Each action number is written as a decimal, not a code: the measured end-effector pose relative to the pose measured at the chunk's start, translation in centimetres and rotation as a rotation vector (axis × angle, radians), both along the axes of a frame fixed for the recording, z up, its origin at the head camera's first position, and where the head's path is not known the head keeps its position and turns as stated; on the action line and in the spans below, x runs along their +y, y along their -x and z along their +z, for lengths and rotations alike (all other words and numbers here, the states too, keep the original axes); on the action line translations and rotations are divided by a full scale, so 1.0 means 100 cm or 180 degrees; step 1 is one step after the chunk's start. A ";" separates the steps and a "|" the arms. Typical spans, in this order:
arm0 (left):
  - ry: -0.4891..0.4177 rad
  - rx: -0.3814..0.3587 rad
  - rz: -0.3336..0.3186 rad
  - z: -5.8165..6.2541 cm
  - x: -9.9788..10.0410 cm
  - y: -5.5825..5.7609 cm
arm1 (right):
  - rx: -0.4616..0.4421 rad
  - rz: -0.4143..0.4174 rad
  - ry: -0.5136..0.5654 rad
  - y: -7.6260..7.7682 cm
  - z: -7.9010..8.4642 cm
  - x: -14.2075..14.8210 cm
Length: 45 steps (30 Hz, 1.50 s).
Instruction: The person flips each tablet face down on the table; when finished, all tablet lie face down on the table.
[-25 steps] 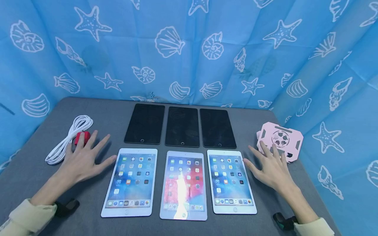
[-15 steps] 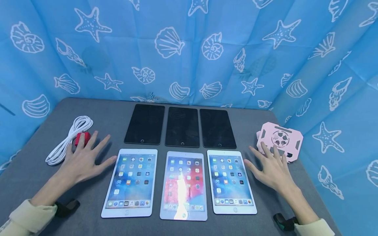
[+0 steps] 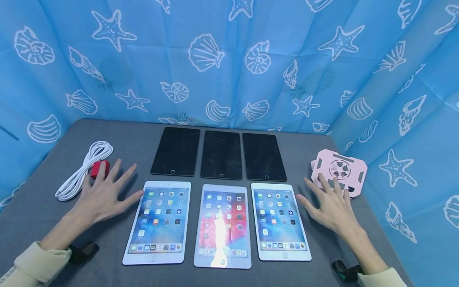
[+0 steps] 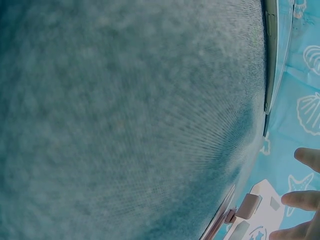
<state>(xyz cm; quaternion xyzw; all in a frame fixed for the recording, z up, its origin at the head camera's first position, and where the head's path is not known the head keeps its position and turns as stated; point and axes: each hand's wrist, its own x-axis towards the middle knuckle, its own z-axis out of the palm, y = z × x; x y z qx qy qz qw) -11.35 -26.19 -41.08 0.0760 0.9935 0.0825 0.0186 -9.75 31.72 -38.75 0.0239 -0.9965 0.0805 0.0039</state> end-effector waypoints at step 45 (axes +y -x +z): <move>-0.0202 0.0138 -0.0450 0.024 0.084 0.055 | 0.0158 0.0167 0.0302 0.059 0.016 -0.040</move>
